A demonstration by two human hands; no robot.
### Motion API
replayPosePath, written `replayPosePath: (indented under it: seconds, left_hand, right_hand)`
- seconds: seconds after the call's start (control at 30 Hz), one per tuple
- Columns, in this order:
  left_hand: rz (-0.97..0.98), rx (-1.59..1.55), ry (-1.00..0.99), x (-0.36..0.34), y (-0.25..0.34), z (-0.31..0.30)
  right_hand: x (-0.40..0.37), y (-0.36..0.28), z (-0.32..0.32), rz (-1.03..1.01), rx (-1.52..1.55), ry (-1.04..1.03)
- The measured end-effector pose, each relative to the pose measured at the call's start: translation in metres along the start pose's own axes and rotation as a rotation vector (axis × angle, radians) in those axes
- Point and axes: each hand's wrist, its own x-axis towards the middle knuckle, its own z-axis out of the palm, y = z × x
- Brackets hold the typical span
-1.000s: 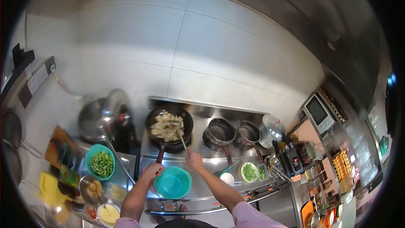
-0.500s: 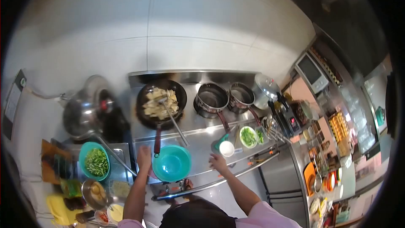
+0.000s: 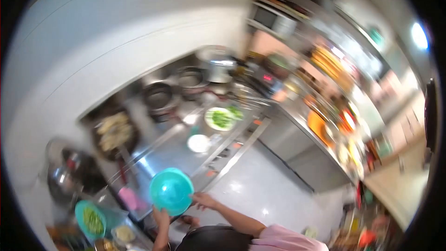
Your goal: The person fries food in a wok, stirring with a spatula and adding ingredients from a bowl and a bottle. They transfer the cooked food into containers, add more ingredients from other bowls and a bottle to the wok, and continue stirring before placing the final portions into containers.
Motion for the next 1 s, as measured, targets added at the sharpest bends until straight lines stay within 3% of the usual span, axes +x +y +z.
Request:
replayPosePath:
  seconds: [0.03, 0.13, 0.23, 0.3, 0.37, 0.5, 0.67, 0.73, 0.77, 0.83, 0.9, 1.0]
  left_hand:
    - [0.056, -0.080, -0.055, 0.001, -0.047, 0.021]
    - [-0.016, -0.320, -0.272, -0.040, -0.023, 0.069]
    - [0.060, -0.244, -0.384, -0.072, -0.046, 0.140]
    - [0.096, -0.156, -0.527, -0.122, -0.021, 0.177]
    - [0.098, -0.109, -0.648, -0.192, 0.012, 0.213]
    - [0.045, 0.171, -1.293, -0.289, 0.034, 0.273]
    - [0.291, 0.619, -1.721, -0.384, 0.022, 0.329]
    - [0.318, 0.715, -1.801, -0.398, 0.009, 0.347]
    - [0.315, 0.731, -1.826, -0.402, -0.001, 0.358]
    - [0.318, 0.807, -1.824, -0.409, -0.013, 0.368]
    - [0.335, 0.919, -1.769, -0.408, -0.011, 0.368]
    - [0.440, 1.094, -1.718, -0.399, -0.009, 0.357]
  right_hand:
    - [0.002, 0.017, 0.001, 0.005, -0.049, 0.060]
    - [-0.042, 0.062, -0.015, -0.074, 0.138, 0.267]
    - [-0.114, 0.115, -0.034, -0.170, 0.441, 0.397]
    - [-0.148, 0.165, -0.037, -0.252, 0.695, 0.483]
    - [-0.172, 0.220, -0.050, -0.211, 0.887, 0.614]
    - [-0.231, 0.368, -0.081, -0.086, 1.148, 0.899]
    - [-0.360, 0.560, -0.070, 0.283, 1.286, 1.352]
    - [-0.399, 0.632, -0.037, 0.329, 1.677, 1.599]
    - [-0.430, 0.668, -0.023, 0.331, 1.847, 1.602]
    - [-0.462, 0.735, 0.008, 0.157, 2.106, 1.930]
    - [-0.501, 0.795, 0.036, -0.174, 2.182, 1.993]
    - [-0.567, 0.836, 0.036, -0.025, 2.357, 2.287]
